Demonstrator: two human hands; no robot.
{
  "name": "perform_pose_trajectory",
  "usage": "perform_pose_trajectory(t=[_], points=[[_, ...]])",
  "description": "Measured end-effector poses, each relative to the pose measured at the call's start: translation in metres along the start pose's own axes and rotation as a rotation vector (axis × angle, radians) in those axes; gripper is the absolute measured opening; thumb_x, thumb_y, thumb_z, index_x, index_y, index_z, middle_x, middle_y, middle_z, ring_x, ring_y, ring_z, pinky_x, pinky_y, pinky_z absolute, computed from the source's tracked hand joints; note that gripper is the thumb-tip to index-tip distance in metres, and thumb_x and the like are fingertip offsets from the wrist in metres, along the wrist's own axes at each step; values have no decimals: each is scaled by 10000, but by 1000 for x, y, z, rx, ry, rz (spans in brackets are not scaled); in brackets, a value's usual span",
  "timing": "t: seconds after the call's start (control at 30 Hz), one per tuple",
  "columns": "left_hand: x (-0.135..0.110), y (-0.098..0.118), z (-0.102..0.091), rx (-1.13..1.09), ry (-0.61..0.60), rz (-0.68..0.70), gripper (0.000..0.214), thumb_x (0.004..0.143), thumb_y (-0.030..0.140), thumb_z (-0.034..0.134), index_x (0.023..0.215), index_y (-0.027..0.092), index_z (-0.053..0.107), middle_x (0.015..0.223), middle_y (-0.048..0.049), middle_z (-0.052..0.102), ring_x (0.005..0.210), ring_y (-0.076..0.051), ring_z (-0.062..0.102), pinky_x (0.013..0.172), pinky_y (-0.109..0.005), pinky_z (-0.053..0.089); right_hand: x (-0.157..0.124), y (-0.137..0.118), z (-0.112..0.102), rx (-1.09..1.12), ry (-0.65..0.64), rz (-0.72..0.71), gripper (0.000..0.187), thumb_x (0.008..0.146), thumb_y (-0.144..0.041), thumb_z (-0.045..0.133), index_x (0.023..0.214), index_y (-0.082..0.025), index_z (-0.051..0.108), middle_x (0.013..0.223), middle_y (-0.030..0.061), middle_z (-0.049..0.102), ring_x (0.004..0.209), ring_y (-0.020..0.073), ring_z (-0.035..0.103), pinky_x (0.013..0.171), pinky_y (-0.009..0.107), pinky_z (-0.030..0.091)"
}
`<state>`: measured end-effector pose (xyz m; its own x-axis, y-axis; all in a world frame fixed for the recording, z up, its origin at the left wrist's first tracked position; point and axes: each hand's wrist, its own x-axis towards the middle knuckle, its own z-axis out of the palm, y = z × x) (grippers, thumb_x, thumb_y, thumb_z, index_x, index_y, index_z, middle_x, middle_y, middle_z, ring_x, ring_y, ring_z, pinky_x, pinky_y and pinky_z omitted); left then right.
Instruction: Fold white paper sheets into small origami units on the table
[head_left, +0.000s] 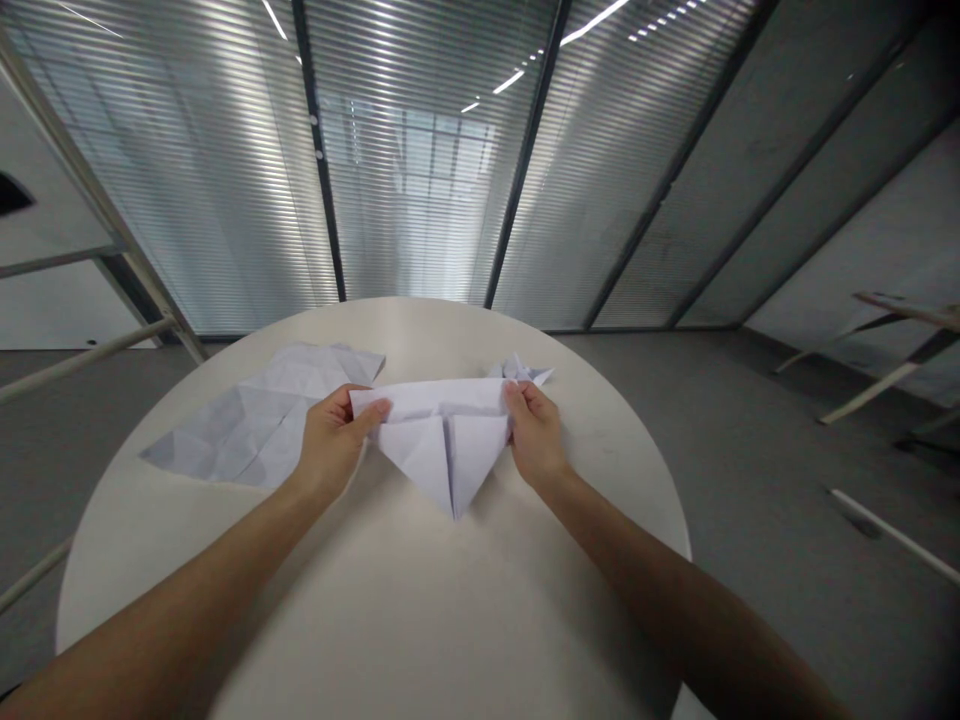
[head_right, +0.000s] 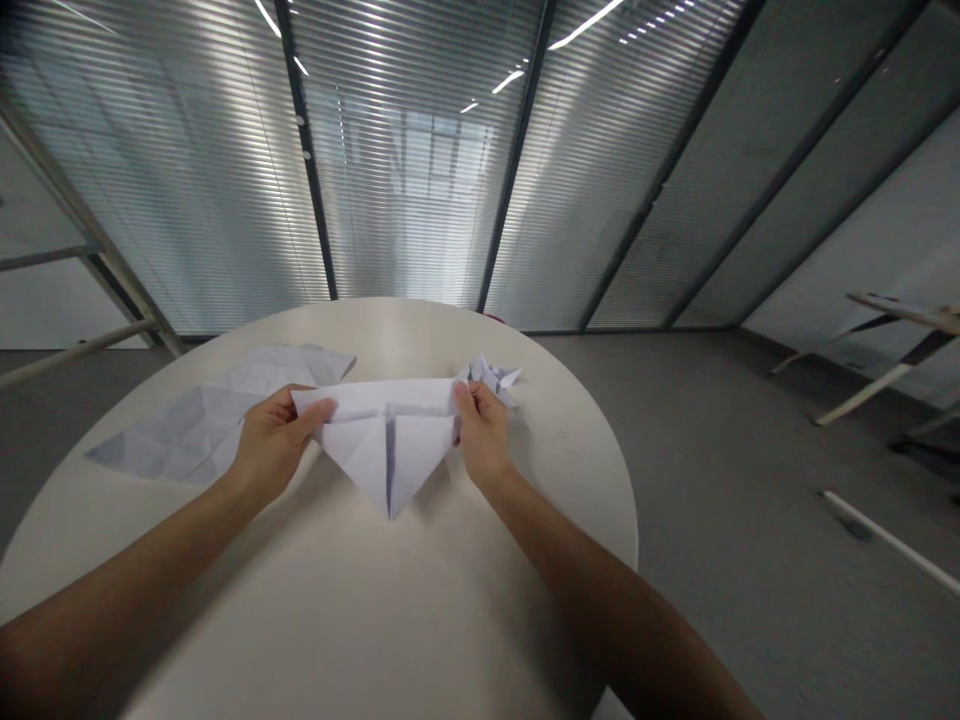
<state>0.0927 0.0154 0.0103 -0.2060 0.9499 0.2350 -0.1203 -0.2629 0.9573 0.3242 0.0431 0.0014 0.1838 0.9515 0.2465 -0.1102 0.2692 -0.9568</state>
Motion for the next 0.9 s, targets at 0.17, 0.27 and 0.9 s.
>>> perform_pose_trajectory(t=[0.17, 0.27, 0.9], points=[[5, 3, -1, -169, 94, -59, 220, 603, 218, 758, 757, 131, 627, 680, 14, 644, 592, -99, 561, 566, -213, 444, 0, -10, -3, 166, -285, 110, 263, 662, -218, 703, 880, -220, 555, 748, -32, 559, 611, 111, 516, 492, 204, 402], [6, 9, 0, -265, 144, -104, 253, 578, 195, 766, 785, 128, 638, 702, 9, 656, 600, -104, 577, 574, -220, 465, -2, -12, -4, 173, -426, 109, 479, 604, -134, 726, 1023, -261, 533, 829, -34, 580, 705, 128, 554, 599, 231, 463], [8, 15, -4, -357, 87, -169, 510, 569, 117, 795, 1041, 194, 619, 857, 10, 662, 696, -93, 596, 591, -169, 483, 4, -6, -5, 96, -296, 243, 365, 614, -185, 700, 955, -217, 576, 748, -11, 699, 598, 155, 629, 587, 279, 486]])
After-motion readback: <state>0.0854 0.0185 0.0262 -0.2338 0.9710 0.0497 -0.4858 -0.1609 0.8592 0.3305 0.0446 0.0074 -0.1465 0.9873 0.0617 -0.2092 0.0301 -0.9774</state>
